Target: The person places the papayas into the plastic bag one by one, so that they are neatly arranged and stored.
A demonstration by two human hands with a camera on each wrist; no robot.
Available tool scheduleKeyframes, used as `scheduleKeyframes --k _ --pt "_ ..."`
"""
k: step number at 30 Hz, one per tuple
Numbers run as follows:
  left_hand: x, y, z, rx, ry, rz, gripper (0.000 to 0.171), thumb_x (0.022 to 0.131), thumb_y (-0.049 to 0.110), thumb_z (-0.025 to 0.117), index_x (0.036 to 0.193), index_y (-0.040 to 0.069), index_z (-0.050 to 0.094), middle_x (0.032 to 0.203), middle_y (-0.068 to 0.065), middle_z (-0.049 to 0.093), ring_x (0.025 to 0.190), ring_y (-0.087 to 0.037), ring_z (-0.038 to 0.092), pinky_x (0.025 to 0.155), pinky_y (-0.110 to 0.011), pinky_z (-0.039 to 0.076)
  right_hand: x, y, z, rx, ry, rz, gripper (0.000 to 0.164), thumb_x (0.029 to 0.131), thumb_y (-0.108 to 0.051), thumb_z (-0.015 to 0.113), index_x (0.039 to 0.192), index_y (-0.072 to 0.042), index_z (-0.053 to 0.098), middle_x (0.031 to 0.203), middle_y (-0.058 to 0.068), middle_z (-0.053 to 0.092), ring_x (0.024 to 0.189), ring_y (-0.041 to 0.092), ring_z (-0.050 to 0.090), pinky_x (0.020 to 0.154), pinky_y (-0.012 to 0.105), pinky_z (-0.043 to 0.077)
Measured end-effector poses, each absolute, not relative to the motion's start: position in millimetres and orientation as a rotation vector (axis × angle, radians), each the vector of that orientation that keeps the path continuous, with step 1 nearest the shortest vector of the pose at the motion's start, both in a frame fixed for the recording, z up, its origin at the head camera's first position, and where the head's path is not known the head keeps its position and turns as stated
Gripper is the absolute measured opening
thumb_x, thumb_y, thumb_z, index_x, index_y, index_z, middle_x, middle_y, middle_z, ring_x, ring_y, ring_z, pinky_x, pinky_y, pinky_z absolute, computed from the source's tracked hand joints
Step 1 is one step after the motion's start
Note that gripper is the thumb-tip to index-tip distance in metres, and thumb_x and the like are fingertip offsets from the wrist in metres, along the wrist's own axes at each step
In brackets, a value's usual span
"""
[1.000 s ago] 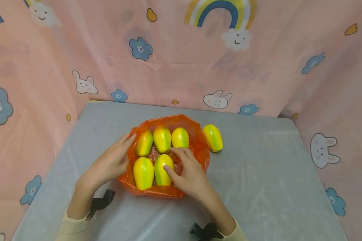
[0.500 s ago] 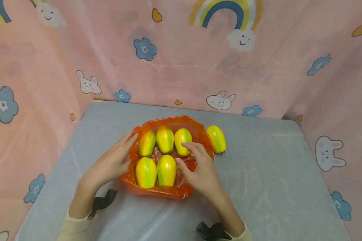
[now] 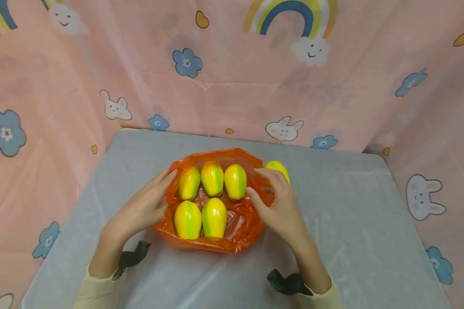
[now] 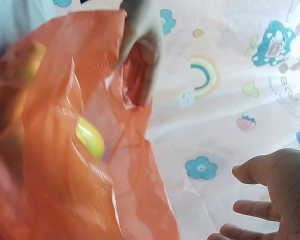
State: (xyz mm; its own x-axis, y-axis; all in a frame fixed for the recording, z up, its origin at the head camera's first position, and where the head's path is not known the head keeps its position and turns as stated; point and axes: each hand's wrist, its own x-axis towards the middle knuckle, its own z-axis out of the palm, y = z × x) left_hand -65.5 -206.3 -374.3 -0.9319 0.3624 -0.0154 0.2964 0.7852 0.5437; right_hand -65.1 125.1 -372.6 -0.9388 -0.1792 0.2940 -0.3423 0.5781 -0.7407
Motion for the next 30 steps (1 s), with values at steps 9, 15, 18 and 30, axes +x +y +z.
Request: scheduleKeyframes --k 9,15,18,30 --pt "-66 -207 -376 0.553 2.862 0.827 0.080 0.091 -0.012 0.056 0.165 -0.002 0.028 0.174 -0.021 0.028 0.157 -0.042 0.037 0.124 -0.060 0.038 -87 159 -376 0.316 -2.611 1.219 0.050 0.098 -0.018 0.072 0.145 -0.006 0.059 0.146 0.018 0.058 0.131 0.038 0.060 0.100 0.060 0.061" --pt "-65 -207 -376 0.535 2.852 0.837 0.081 0.091 -0.013 0.055 0.166 -0.001 0.028 0.175 -0.021 0.026 0.158 -0.042 0.036 0.125 -0.061 0.037 -102 175 -384 0.293 -2.572 1.171 0.048 0.099 -0.017 0.070 0.144 -0.004 0.060 0.145 0.020 0.060 0.130 0.039 0.061 0.099 0.062 0.060" --pt "-66 -205 -376 0.537 2.844 0.839 0.081 0.090 -0.012 0.055 0.166 -0.001 0.027 0.175 -0.021 0.026 0.158 -0.042 0.035 0.125 -0.061 0.036 -107 183 -388 0.273 -2.551 1.152 0.044 0.100 -0.014 0.068 0.142 -0.002 0.062 0.142 0.022 0.061 0.129 0.042 0.062 0.098 0.064 0.059" --pt "-67 -204 -376 0.506 2.833 0.834 0.084 0.090 -0.013 0.058 0.167 0.001 0.027 0.175 -0.019 0.026 0.157 -0.043 0.036 0.121 -0.061 0.041 -132 198 -420 0.158 -2.743 1.034 0.052 0.102 -0.023 0.067 0.149 -0.005 0.056 0.152 0.023 0.052 0.135 0.043 0.054 0.109 0.065 0.053"
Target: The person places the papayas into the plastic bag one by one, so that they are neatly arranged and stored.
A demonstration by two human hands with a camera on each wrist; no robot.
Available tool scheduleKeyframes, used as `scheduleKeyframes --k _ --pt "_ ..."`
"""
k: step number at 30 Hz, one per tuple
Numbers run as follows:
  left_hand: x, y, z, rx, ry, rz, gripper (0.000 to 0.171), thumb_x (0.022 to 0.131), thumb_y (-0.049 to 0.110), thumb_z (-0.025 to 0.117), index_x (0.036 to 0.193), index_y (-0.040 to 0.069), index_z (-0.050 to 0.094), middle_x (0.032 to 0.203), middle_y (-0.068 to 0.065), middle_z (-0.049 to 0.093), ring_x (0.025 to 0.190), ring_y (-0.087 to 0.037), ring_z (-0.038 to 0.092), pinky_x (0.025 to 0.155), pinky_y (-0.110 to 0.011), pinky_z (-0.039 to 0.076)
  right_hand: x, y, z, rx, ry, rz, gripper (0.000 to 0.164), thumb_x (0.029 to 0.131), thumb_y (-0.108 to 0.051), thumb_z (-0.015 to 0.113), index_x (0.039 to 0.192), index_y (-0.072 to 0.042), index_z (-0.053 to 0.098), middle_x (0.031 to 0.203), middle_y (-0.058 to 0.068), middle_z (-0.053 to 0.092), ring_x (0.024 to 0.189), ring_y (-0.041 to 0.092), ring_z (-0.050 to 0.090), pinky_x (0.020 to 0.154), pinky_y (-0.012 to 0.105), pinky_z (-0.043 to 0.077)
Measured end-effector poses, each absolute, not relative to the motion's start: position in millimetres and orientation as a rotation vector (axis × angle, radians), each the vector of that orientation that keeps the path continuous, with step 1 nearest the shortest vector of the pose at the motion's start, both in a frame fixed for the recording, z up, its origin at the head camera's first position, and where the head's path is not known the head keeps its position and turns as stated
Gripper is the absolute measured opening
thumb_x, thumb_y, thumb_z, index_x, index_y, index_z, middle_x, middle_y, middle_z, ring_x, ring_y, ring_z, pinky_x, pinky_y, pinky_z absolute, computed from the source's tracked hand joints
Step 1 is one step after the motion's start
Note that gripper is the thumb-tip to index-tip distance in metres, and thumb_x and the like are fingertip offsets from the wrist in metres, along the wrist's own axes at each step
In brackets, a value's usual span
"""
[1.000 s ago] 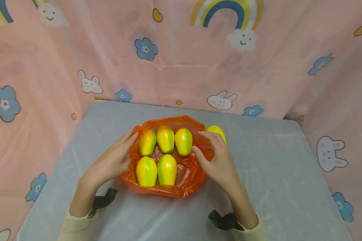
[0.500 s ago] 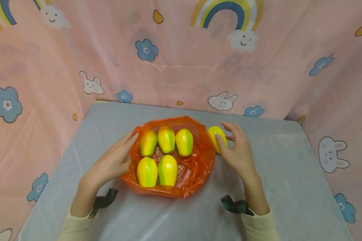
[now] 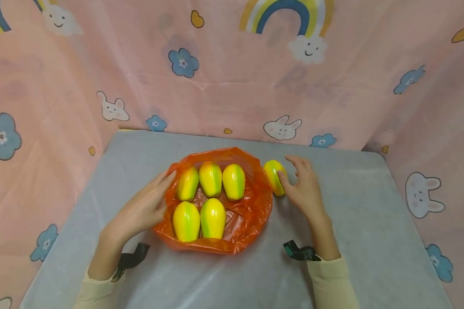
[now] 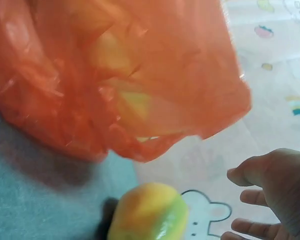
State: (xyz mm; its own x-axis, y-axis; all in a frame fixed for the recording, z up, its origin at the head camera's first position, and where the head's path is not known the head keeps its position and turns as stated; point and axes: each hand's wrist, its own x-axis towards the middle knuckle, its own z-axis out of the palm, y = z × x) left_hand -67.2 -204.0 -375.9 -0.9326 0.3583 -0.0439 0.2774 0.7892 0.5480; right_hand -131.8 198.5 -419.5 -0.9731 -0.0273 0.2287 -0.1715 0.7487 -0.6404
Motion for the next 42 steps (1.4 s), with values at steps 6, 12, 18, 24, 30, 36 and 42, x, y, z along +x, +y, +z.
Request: scheduleKeyframes --k 6,12,18,24,30,36,42 --pt "-67 -205 -376 0.505 2.833 0.842 0.084 0.091 -0.013 0.058 0.167 0.002 0.027 0.175 -0.019 0.026 0.157 -0.043 0.037 0.120 -0.061 0.042 -138 200 -435 0.134 -2.859 1.016 0.063 0.100 -0.028 0.069 0.157 -0.009 0.048 0.161 0.024 0.041 0.146 0.047 0.045 0.119 0.072 0.040" --pt "-67 -205 -376 0.522 2.843 0.835 0.082 0.091 -0.012 0.058 0.166 0.000 0.028 0.175 -0.020 0.027 0.157 -0.044 0.037 0.120 -0.060 0.042 -141 198 -443 0.105 -2.941 0.999 0.074 0.099 -0.033 0.070 0.163 -0.013 0.039 0.170 0.025 0.030 0.155 0.050 0.034 0.121 0.074 0.034" --pt "-67 -205 -376 0.530 2.848 0.827 0.081 0.091 -0.012 0.058 0.166 0.000 0.028 0.174 -0.021 0.027 0.157 -0.044 0.038 0.121 -0.060 0.041 -142 196 -449 0.084 -2.961 1.013 0.077 0.099 -0.033 0.069 0.166 -0.014 0.036 0.172 0.024 0.027 0.156 0.048 0.033 0.123 0.072 0.033" --pt "-68 -205 -375 0.529 2.846 0.818 0.081 0.091 -0.012 0.057 0.166 0.000 0.028 0.174 -0.022 0.027 0.157 -0.044 0.037 0.122 -0.061 0.040 -143 195 -456 0.093 -2.956 1.008 0.076 0.099 -0.030 0.069 0.166 -0.013 0.035 0.169 0.025 0.032 0.152 0.048 0.038 0.124 0.070 0.035" --pt "-69 -205 -375 0.530 2.840 0.820 0.081 0.091 -0.012 0.056 0.166 -0.001 0.028 0.174 -0.022 0.027 0.157 -0.044 0.036 0.123 -0.061 0.039 -144 194 -460 0.085 -2.966 1.020 0.079 0.099 -0.029 0.069 0.167 -0.012 0.032 0.166 0.025 0.036 0.146 0.046 0.045 0.124 0.067 0.038" --pt "-68 -207 -374 0.516 2.841 0.817 0.082 0.090 -0.012 0.057 0.166 0.000 0.028 0.175 -0.020 0.027 0.158 -0.043 0.036 0.122 -0.061 0.039 -145 191 -460 0.089 -2.996 0.998 0.081 0.100 -0.031 0.067 0.168 -0.012 0.027 0.166 0.025 0.037 0.146 0.046 0.047 0.123 0.067 0.038" --pt "-67 -206 -376 0.522 2.839 0.826 0.082 0.090 -0.012 0.056 0.166 0.000 0.028 0.174 -0.021 0.027 0.157 -0.044 0.037 0.121 -0.061 0.041 -145 190 -458 0.062 -3.020 0.920 0.079 0.099 -0.032 0.068 0.167 -0.013 0.032 0.164 0.024 0.041 0.143 0.046 0.050 0.121 0.067 0.041"
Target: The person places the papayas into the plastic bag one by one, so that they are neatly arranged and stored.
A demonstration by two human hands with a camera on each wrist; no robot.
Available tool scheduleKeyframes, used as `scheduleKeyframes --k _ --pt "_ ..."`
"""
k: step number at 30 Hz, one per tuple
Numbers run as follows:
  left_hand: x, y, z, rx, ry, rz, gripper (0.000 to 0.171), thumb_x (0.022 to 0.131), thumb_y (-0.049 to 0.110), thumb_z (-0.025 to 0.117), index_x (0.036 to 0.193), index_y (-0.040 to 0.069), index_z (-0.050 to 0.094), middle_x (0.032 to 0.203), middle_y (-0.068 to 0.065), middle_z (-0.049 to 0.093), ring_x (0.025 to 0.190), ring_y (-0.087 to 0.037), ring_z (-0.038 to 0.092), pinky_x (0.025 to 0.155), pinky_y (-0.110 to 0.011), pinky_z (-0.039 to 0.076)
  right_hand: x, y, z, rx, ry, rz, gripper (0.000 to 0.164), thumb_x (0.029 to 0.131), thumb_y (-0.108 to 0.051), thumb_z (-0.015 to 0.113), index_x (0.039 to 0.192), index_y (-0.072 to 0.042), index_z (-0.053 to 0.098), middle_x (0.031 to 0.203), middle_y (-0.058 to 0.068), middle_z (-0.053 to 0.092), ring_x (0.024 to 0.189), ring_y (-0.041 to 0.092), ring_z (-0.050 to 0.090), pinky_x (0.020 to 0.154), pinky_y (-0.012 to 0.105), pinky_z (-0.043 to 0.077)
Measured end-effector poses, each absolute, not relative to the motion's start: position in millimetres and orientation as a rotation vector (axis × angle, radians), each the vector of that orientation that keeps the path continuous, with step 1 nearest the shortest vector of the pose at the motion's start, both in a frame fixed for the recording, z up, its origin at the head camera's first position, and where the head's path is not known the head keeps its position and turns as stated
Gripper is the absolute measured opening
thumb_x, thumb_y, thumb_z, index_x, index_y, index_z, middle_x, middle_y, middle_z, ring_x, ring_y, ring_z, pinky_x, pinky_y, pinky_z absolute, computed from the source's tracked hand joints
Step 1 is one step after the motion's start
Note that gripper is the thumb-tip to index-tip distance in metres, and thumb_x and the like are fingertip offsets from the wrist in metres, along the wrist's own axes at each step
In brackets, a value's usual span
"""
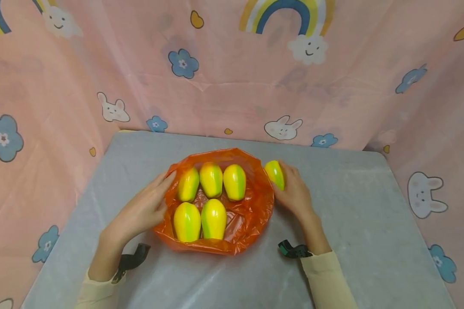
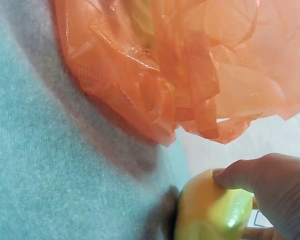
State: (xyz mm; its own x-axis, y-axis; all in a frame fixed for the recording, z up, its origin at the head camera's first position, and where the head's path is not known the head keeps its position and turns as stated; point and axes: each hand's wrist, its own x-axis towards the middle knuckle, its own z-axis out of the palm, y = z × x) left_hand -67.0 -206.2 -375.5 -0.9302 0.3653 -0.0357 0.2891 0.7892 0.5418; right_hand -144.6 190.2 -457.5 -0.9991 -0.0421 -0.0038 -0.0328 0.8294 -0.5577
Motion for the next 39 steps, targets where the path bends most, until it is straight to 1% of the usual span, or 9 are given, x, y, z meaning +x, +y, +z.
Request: scheduleKeyframes --k 7,15,21,28,33,39 --pt "-67 -205 -375 0.520 2.842 0.824 0.081 0.091 -0.012 0.057 0.166 0.000 0.028 0.174 -0.021 0.028 0.156 -0.044 0.038 0.121 -0.061 0.041 -140 192 -453 -0.035 2.988 -0.894 0.080 0.097 -0.034 0.070 0.166 -0.014 0.034 0.161 0.025 0.044 0.137 0.045 0.053 0.117 0.067 0.046" --pt "-68 -205 -375 0.530 2.844 0.824 0.081 0.090 -0.012 0.056 0.166 0.000 0.028 0.174 -0.021 0.028 0.157 -0.043 0.038 0.122 -0.061 0.040 -136 195 -445 -0.008 2.981 -0.904 0.083 0.095 -0.036 0.070 0.167 -0.015 0.033 0.155 0.028 0.046 0.127 0.045 0.057 0.110 0.065 0.053" --pt "-69 -204 -375 0.539 2.841 0.828 0.081 0.090 -0.012 0.056 0.166 0.000 0.028 0.174 -0.021 0.029 0.156 -0.043 0.038 0.122 -0.061 0.040 -135 197 -442 -0.013 3.005 -0.917 0.082 0.095 -0.038 0.071 0.166 -0.016 0.035 0.148 0.026 0.049 0.119 0.043 0.059 0.104 0.063 0.057" --pt "-69 -203 -375 0.535 2.839 0.827 0.081 0.091 -0.012 0.056 0.166 -0.001 0.028 0.174 -0.021 0.028 0.157 -0.043 0.038 0.122 -0.061 0.040 -133 199 -438 -0.032 3.046 -0.936 0.080 0.096 -0.038 0.071 0.164 -0.011 0.037 0.146 0.028 0.052 0.115 0.042 0.059 0.101 0.064 0.058" --pt "-69 -203 -375 0.532 2.843 0.822 0.080 0.092 -0.011 0.056 0.166 0.000 0.028 0.174 -0.020 0.027 0.157 -0.043 0.037 0.122 -0.061 0.040 -131 199 -435 -0.013 3.057 -0.963 0.081 0.095 -0.036 0.073 0.164 -0.010 0.038 0.147 0.027 0.052 0.115 0.041 0.058 0.102 0.064 0.057" --pt "-66 -205 -375 0.516 2.837 0.821 0.080 0.091 -0.011 0.056 0.166 -0.001 0.028 0.175 -0.020 0.027 0.157 -0.043 0.036 0.123 -0.061 0.039 -126 198 -421 -0.041 3.093 -1.071 0.078 0.095 -0.033 0.074 0.161 -0.008 0.039 0.150 0.024 0.052 0.125 0.042 0.058 0.101 0.062 0.059"
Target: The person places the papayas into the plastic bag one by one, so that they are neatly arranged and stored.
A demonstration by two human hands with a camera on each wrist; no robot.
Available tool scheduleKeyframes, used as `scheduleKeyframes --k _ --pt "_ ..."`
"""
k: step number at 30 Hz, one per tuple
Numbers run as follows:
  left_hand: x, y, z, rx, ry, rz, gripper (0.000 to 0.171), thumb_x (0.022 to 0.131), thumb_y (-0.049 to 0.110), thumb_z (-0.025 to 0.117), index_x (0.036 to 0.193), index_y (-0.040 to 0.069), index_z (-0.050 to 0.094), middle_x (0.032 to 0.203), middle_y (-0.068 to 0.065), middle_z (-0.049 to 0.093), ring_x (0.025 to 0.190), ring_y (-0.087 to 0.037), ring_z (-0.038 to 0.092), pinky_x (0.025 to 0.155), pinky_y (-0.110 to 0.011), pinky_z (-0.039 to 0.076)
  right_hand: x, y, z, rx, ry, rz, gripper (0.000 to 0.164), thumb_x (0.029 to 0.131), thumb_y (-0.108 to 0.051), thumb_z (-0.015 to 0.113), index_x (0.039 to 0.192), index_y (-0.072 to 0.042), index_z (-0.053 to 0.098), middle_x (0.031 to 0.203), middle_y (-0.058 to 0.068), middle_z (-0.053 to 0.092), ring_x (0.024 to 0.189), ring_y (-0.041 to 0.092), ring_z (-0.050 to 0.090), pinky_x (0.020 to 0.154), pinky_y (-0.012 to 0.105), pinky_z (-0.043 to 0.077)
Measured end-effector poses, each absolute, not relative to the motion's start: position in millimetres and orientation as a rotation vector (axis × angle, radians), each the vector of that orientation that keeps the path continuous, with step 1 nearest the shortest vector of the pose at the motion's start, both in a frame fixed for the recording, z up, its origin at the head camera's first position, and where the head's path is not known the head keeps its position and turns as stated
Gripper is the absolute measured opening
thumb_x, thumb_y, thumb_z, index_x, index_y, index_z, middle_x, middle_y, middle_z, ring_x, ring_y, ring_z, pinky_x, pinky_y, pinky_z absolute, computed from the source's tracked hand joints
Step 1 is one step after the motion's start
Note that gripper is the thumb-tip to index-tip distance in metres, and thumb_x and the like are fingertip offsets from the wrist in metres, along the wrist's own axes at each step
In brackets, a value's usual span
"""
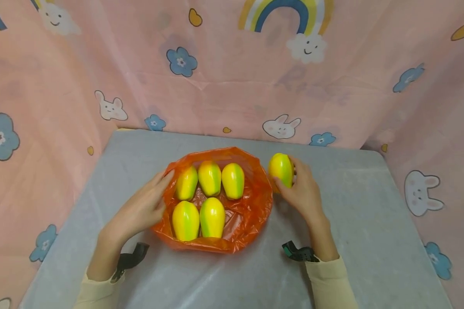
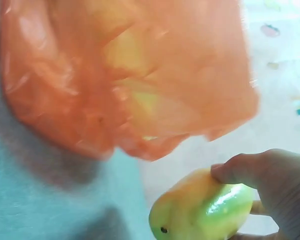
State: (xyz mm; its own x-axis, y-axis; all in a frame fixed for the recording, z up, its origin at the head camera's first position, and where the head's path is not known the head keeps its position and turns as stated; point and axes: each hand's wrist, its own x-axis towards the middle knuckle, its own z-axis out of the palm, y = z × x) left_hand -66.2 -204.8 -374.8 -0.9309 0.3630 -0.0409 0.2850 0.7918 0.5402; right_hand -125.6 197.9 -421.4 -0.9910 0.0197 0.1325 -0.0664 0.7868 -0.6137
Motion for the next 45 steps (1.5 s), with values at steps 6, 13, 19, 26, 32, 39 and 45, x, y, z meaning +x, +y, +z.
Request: scheduleKeyframes --k 6,13,19,26,32,39,45 --pt "-68 -204 -375 0.523 2.839 0.830 0.081 0.092 -0.010 0.057 0.166 0.000 0.028 0.175 -0.019 0.026 0.157 -0.043 0.037 0.123 -0.062 0.039 -115 196 -398 0.022 -2.670 1.108 0.078 0.094 -0.028 0.077 0.158 -0.006 0.037 0.153 0.023 0.049 0.129 0.044 0.059 0.094 0.061 0.062" --pt "-68 -204 -376 0.521 2.831 0.829 0.081 0.092 -0.010 0.057 0.166 0.000 0.027 0.175 -0.020 0.026 0.157 -0.043 0.037 0.122 -0.062 0.040 -103 195 -381 0.012 -2.589 1.167 0.079 0.094 -0.027 0.077 0.159 -0.009 0.035 0.153 0.021 0.048 0.128 0.043 0.061 0.090 0.061 0.064" --pt "-67 -208 -375 0.506 2.834 0.826 0.082 0.092 -0.009 0.057 0.167 0.000 0.026 0.176 -0.019 0.024 0.157 -0.043 0.036 0.122 -0.062 0.040 -102 192 -372 0.055 -2.545 1.162 0.079 0.094 -0.024 0.078 0.159 -0.010 0.036 0.152 0.019 0.050 0.127 0.039 0.064 0.088 0.042 0.067" --pt "-66 -211 -375 0.492 2.837 0.825 0.081 0.092 -0.008 0.058 0.166 0.000 0.026 0.175 -0.020 0.026 0.157 -0.043 0.037 0.122 -0.062 0.040 -98 184 -370 0.172 -2.494 1.200 0.079 0.093 -0.022 0.079 0.162 -0.018 0.038 0.152 0.016 0.051 0.122 0.039 0.066 0.080 0.000 0.048" --pt "-68 -208 -377 0.493 2.829 0.829 0.079 0.094 -0.007 0.057 0.166 0.000 0.026 0.175 -0.020 0.027 0.157 -0.043 0.036 0.123 -0.062 0.039 -91 176 -369 0.208 -2.502 1.185 0.077 0.092 -0.023 0.080 0.159 -0.018 0.042 0.148 0.014 0.054 0.120 0.037 0.067 0.081 0.025 0.065" --pt "-68 -207 -376 0.491 2.825 0.825 0.078 0.097 -0.003 0.060 0.167 0.000 0.025 0.175 -0.021 0.025 0.158 -0.044 0.035 0.123 -0.063 0.038 -84 161 -367 0.292 -2.554 1.288 0.080 0.092 -0.022 0.081 0.160 -0.014 0.040 0.148 0.016 0.052 0.123 0.038 0.066 0.084 0.048 0.067" --pt "-69 -206 -375 0.489 2.819 0.832 0.079 0.097 -0.003 0.061 0.167 0.001 0.025 0.176 -0.020 0.024 0.158 -0.044 0.035 0.122 -0.063 0.039 -78 143 -368 0.333 -2.623 1.330 0.081 0.091 -0.025 0.082 0.159 -0.016 0.039 0.148 0.015 0.052 0.124 0.036 0.065 0.086 0.046 0.068"
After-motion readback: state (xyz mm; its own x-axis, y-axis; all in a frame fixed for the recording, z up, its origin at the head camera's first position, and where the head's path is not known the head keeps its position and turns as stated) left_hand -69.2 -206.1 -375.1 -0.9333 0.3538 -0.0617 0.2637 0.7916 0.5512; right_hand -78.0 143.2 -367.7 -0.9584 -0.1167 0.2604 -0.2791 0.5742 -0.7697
